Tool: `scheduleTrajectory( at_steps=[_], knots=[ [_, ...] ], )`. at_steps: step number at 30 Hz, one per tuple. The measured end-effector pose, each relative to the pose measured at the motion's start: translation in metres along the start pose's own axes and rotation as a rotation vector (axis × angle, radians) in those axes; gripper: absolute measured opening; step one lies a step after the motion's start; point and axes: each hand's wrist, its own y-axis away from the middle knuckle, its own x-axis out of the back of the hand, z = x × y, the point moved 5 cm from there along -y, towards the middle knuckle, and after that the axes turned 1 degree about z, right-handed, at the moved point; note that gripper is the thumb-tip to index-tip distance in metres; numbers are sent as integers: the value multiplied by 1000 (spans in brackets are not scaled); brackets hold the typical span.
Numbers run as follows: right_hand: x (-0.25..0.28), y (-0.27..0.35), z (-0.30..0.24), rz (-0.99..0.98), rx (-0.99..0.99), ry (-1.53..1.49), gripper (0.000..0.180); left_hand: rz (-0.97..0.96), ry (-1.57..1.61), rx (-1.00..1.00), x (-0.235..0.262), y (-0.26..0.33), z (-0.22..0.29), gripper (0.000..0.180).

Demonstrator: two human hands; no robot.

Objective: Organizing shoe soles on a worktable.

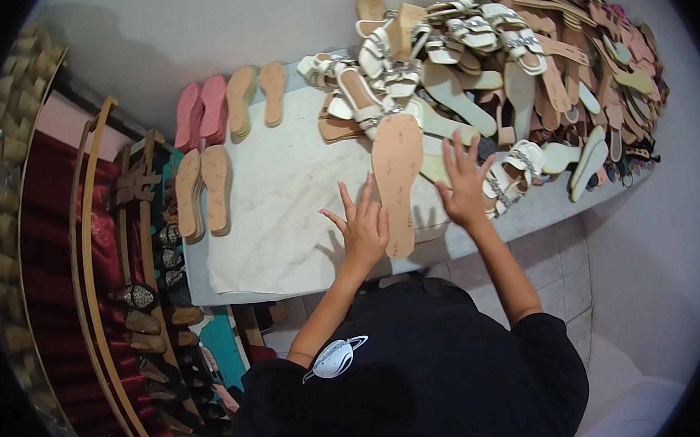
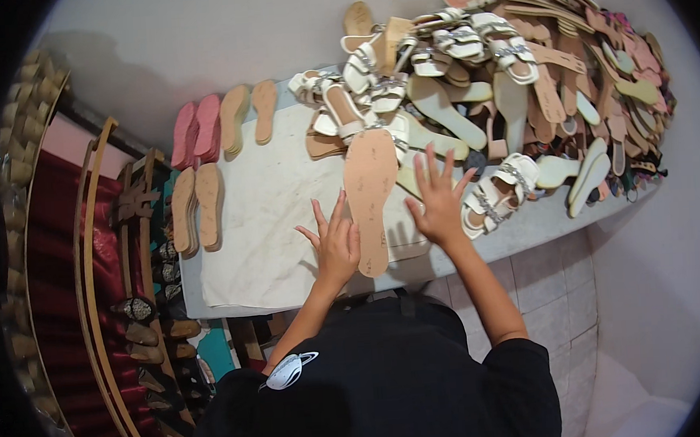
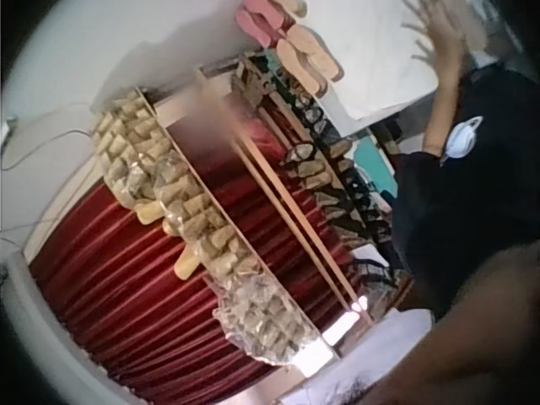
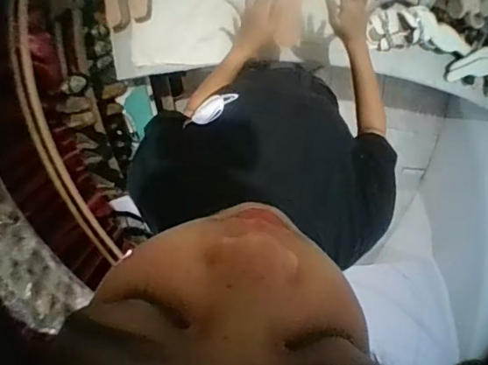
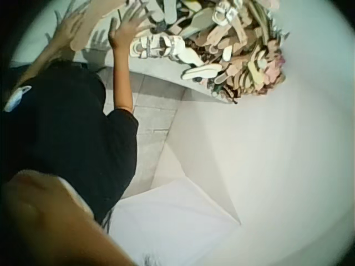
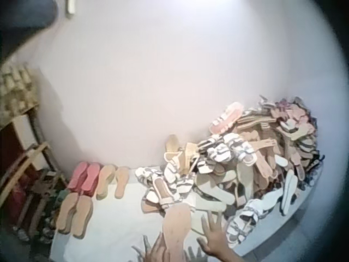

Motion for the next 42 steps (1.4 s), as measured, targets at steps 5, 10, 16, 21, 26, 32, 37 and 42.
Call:
scheduleTrajectory(
  at_steps=[5,10,16,21,26,32,37,42],
  knots=[
    [-51,10,-100,-161,117,-181,76,109,-1,99,41,-3,-68,29],
    [-82,11,-158,-163,144,-283,103,193,37,166,71,0,-120,31],
    [-104,-2,-202,-139,117,-284,102,197,80,198,89,1,-161,31],
    [-131,-18,-218,-124,91,-316,96,127,99,253,100,-13,-186,31],
    [-148,-59,-218,-25,116,-302,87,81,109,291,115,-45,-201,34],
    [-181,-136,-222,138,154,-303,80,161,178,281,128,-82,-225,47],
    [-219,-189,-230,185,171,-308,79,161,224,330,137,-106,-267,46],
    [-270,-226,-238,157,151,-251,79,215,179,418,133,-125,-310,45]
  ],
)
